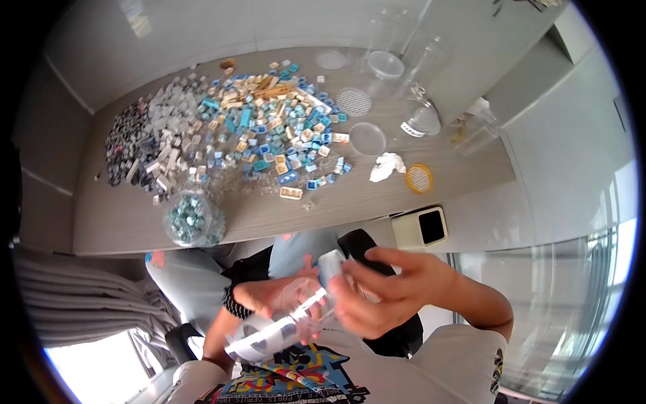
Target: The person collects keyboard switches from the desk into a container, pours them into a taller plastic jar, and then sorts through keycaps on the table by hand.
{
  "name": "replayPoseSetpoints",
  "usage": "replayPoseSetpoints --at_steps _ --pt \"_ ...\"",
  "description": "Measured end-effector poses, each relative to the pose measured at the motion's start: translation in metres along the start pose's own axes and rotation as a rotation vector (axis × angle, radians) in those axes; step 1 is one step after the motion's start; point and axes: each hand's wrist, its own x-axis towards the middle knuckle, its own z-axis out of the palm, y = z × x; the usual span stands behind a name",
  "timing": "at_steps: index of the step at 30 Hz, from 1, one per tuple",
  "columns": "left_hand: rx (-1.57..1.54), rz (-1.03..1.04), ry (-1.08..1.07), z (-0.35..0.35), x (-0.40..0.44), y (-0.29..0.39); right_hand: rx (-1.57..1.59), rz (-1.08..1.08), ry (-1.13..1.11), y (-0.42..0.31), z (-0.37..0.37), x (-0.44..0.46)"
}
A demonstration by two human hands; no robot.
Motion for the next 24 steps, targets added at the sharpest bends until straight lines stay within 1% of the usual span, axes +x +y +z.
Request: replayPoseSetpoints --at_steps 1,2,3,4,5,6,7,8,9,11,12,14,16,17,18,19,20,21,22,23,24 --pt "0.058 -0.005 -0.003 0.000 0.000 0.002 0.035 0.119 0.069 0.002 0.001 -0.008" --pt "0.602 0.159 0.009 0.002 -0.002 0.009 0.079 0.262 0.133 0.006 0.005 -0.020" --pt "0.657 0.229 0.081 0.013 -0.011 0.010 0.121 0.443 0.187 0.011 0.011 -0.035" --pt "0.715 0.294 0.158 0.025 -0.019 0.011 0.172 0.677 0.174 0.017 0.014 -0.060" --pt "0.773 0.355 0.240 0.038 -0.028 0.011 0.291 0.845 0.231 0.030 0.024 -0.089" --pt "0.870 0.470 0.282 0.048 -0.039 0.014 0.311 1.114 0.226 0.033 0.027 -0.122" --pt "0.970 0.587 0.327 0.052 -0.052 0.016 0.193 1.189 0.288 0.035 0.033 -0.158" --pt "0.990 0.688 0.311 0.049 -0.068 0.005 0.092 1.250 0.327 0.034 0.034 -0.186" --pt "1.005 0.790 0.280 0.046 -0.078 -0.003 0.092 1.244 0.323 0.034 0.037 -0.213" --pt "1.017 1.087 0.136 0.040 -0.088 -0.008 -0.285 1.427 0.350 0.032 0.039 -0.256" --pt "1.032 1.181 0.107 0.038 -0.097 -0.012 -0.289 1.431 0.349 0.035 0.039 -0.263" --pt "1.079 1.192 0.188 0.044 -0.139 -0.014 -0.305 1.558 0.357 0.044 0.041 -0.271" --pt "1.035 1.153 0.286 0.057 -0.152 -0.018 -0.279 1.579 0.400 0.059 0.047 -0.272" --pt "1.068 1.421 0.516 0.071 -0.135 -0.009 -0.252 1.594 0.435 0.064 0.051 -0.272" --pt "1.087 1.561 0.627 0.077 -0.135 -0.007 -0.243 1.593 0.444 0.068 0.055 -0.273" --pt "1.098 1.693 0.761 0.082 -0.135 -0.006 -0.286 1.613 0.385 0.073 0.058 -0.276" --pt "1.228 1.714 1.102 0.086 -0.149 -0.011 -0.327 1.631 0.322 0.077 0.061 -0.280" --pt "1.342 1.703 1.458 0.087 -0.161 -0.017 -0.312 1.626 0.323 0.081 0.064 -0.289" --pt "1.278 1.708 1.739 0.086 -0.161 -0.017 -0.425 1.579 0.238 0.086 0.067 -0.305" --pt "1.283 1.711 1.763 0.082 -0.162 -0.015 -0.530 1.522 0.153 0.091 0.070 -0.315" --pt "1.332 1.695 1.789 0.077 -0.164 -0.012 -0.535 1.530 0.333 0.092 0.070 -0.316"
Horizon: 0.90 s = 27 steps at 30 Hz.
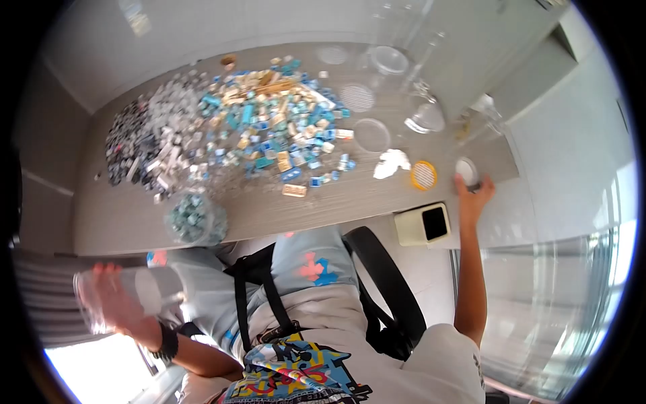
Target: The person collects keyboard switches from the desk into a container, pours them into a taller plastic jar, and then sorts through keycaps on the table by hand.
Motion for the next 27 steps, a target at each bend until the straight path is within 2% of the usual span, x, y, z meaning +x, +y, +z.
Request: replayPoseSetpoints --at_steps 1,3,4,6,9,11,13,14,15,16,17,19,21,25,27 --pt "0.042 0.030 0.003 0.000 0.003 -0.005 0.110 0.055 0.108 -0.008 -0.001 0.000" --pt "0.036 0.014 -0.027 0.018 0.007 0.000 0.118 -0.119 0.266 -0.107 -0.050 0.001" --pt "0.007 0.008 -0.038 0.023 0.007 0.000 0.154 -0.127 0.243 -0.140 -0.056 -0.009" --pt "-0.031 0.016 -0.034 0.040 0.005 0.002 0.766 -0.018 -0.091 -0.196 -0.067 -0.033" --pt "0.040 0.015 0.017 0.048 0.003 -0.008 0.645 -0.568 -0.666 -0.314 -0.077 -0.073" --pt "0.044 0.048 0.058 0.050 -0.001 -0.009 0.915 -0.549 -0.906 -0.364 -0.062 -0.109" --pt "0.140 0.068 0.013 0.045 -0.005 -0.010 1.040 -0.373 -1.111 -0.407 -0.055 -0.141" --pt "0.160 0.080 0.000 0.039 -0.007 -0.011 1.047 -0.381 -1.128 -0.422 -0.047 -0.153" --pt "0.173 0.077 0.013 0.033 -0.009 -0.010 1.051 -0.446 -1.045 -0.435 -0.036 -0.166" --pt "0.249 0.123 -0.070 0.029 -0.011 -0.009 1.055 -0.509 -0.957 -0.443 -0.029 -0.173" --pt "0.325 0.169 -0.153 0.026 -0.010 -0.009 1.063 -0.518 -0.968 -0.450 -0.028 -0.177" --pt "0.388 0.187 -0.178 0.020 -0.010 -0.008 1.034 -0.389 -1.060 -0.457 -0.028 -0.186" --pt "0.418 0.225 -0.258 0.015 -0.012 -0.012 1.054 -0.409 -1.028 -0.458 -0.019 -0.195" --pt "0.538 0.336 -0.223 0.021 -0.012 -0.018 1.000 -0.292 -1.050 -0.453 -0.017 -0.206" --pt "0.538 0.297 -0.199 0.022 -0.017 -0.022 1.014 -0.274 -1.044 -0.455 -0.017 -0.207"
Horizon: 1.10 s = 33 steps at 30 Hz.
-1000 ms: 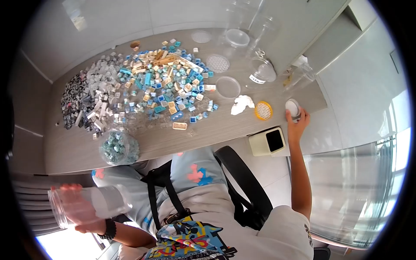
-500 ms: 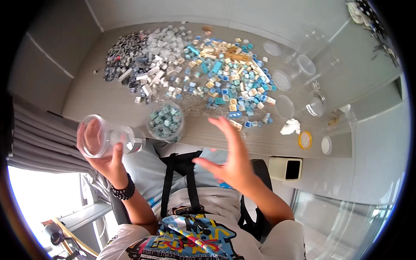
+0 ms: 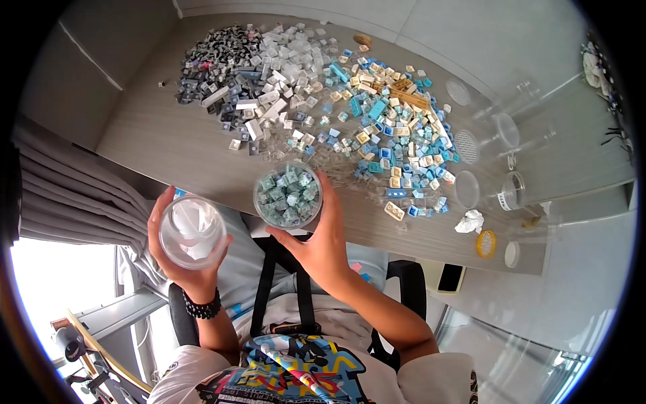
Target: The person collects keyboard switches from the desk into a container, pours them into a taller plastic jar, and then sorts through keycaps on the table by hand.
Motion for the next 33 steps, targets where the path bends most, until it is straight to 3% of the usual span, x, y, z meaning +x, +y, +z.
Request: replayPoseSetpoints --at_steps 10,16,18,23,33 --pt "0.136 -0.107 -0.082 0.000 -0.006 0.015 0.082 -0.046 -0.002 0.004 -0.019 -0.009" --pt "0.190 -0.102 -0.249 0.004 -0.008 0.025 0.121 -0.055 -0.037 0.001 -0.053 -0.018" --pt "0.164 -0.103 -0.256 0.007 -0.009 0.025 0.094 -0.148 -0.035 0.001 -0.066 -0.018" --pt "0.070 -0.035 -0.326 0.014 -0.001 0.028 -0.019 -0.251 -0.151 0.003 -0.105 -0.018" --pt "0.063 -0.007 -0.411 0.021 0.015 0.042 -0.129 -0.260 -0.354 -0.030 -0.134 0.012"
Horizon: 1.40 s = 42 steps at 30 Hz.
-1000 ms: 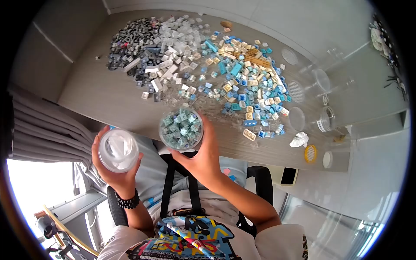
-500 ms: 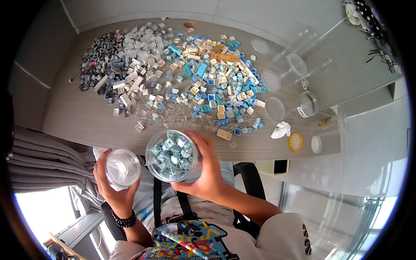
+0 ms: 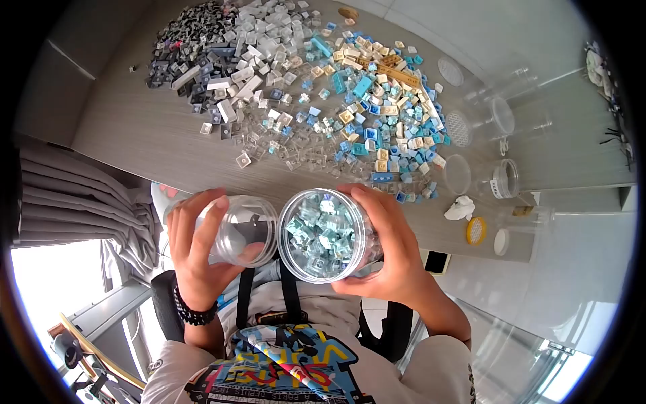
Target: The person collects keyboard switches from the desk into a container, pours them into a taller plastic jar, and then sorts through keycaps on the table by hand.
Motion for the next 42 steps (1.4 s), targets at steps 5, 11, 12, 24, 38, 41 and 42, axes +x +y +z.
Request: replayPoseSetpoints --at_steps 5,11,12,24,38,41,42 --pt "-0.053 0.019 -0.052 0.004 0.013 0.008 -0.069 -0.009 -0.092 -0.007 -0.017 0.015" --pt "-0.026 0.069 -0.019 0.005 0.032 0.013 -0.135 0.011 -0.081 -0.016 -0.035 0.024" --pt "-0.031 0.068 -0.023 0.005 0.035 0.015 -0.117 0.035 -0.096 -0.018 -0.039 0.027" --pt "-0.066 0.123 -0.139 -0.003 0.049 0.027 -0.287 0.006 -0.196 -0.039 -0.063 0.042" --pt "-0.029 0.176 -0.160 -0.003 0.055 0.022 -0.356 0.027 -0.233 -0.037 -0.067 0.048" --pt "-0.042 0.176 -0.160 -0.002 0.057 0.023 -0.345 0.012 -0.216 -0.038 -0.069 0.049" --pt "-0.046 0.176 -0.159 -0.001 0.057 0.023 -0.352 0.014 -0.216 -0.039 -0.069 0.049"
